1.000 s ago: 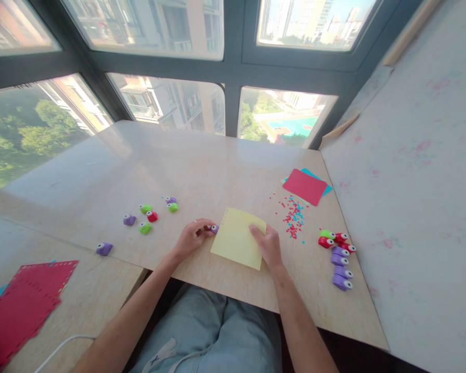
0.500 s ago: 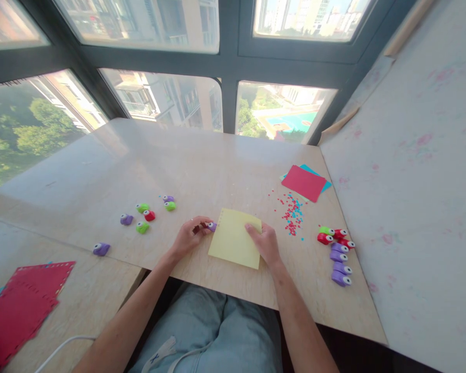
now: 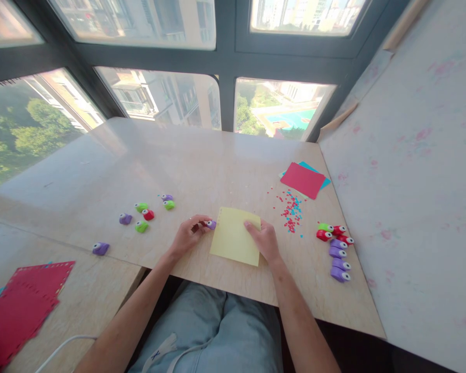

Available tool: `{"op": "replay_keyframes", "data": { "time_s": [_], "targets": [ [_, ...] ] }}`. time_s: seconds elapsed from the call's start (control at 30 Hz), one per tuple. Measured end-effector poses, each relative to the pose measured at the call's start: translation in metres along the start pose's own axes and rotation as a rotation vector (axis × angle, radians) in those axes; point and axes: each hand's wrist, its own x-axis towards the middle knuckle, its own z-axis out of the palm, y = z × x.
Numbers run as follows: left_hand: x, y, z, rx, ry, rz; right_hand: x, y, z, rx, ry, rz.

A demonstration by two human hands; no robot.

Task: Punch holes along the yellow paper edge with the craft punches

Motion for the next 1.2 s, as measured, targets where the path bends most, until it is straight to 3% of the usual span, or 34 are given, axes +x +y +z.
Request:
{"op": "replay_keyframes", "data": {
  "time_s": [1.2],
  "targets": [
    [-0.0008,0.0025,0.0013,-0.019,-0.019,0.008,0.0004,-0.0053,0.0004,0.030,-0.002,0.012]
  ]
}}
